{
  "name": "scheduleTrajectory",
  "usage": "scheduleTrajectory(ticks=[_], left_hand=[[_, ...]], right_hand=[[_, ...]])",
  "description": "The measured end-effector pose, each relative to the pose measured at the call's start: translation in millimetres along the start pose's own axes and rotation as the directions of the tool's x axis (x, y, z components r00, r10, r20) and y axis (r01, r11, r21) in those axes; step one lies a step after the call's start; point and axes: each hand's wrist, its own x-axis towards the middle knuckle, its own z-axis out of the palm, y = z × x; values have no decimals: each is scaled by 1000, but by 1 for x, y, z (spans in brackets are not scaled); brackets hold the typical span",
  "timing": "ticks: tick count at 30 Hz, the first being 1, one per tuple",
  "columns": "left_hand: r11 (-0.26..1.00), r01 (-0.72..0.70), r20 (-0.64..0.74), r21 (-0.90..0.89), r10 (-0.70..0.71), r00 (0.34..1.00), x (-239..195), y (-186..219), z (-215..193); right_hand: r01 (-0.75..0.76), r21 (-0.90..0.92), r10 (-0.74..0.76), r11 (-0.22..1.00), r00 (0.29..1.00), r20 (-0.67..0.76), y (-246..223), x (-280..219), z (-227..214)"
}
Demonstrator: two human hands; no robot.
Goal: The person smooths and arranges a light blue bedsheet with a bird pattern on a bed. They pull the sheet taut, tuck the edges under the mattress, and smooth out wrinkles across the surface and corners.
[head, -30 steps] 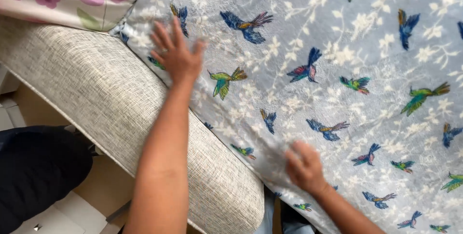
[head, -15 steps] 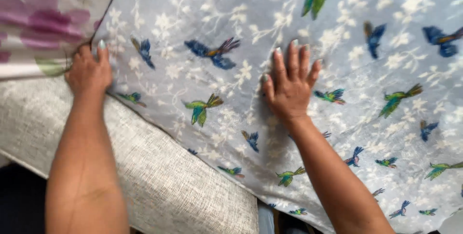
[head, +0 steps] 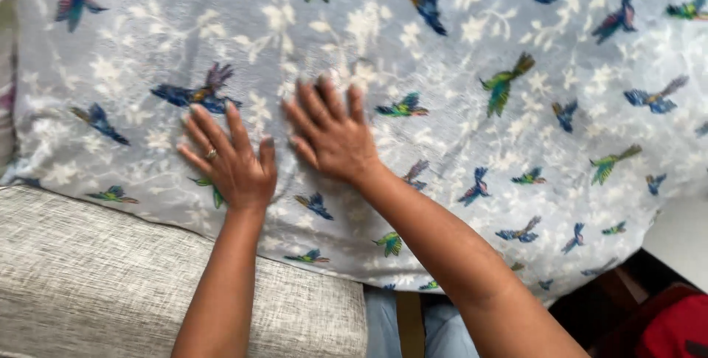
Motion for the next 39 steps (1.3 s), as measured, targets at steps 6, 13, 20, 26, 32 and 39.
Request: scheduleTrajectory(ticks=[6,13,20,26,32,39], left_hand=[[994,-100,-33,44,102,994,-1,-68,-8],[770,636,41,-52,-635,772,-31,-82,-5],[979,-186,-11,88,187,982,-173,121,32],[817,-553,30,-160,564,825,-261,181,73],[631,-698,242,-338,775,584,-312,220,86],[521,-800,280,-297,849,449,-421,337,128]], right_hand=[[374,251,-396,893,917,45,3,-95,-22],[126,-1,-126,992,990,-60,190,-6,-25],[-218,-46,213,975,972,-97,128,-121,-2],[-499,-71,499,864,866,-26,97,-338,27],[-819,-208,812,534,566,-141,211,-498,-36],[-994,-105,967,19,45,-251,291,-645,-37]])
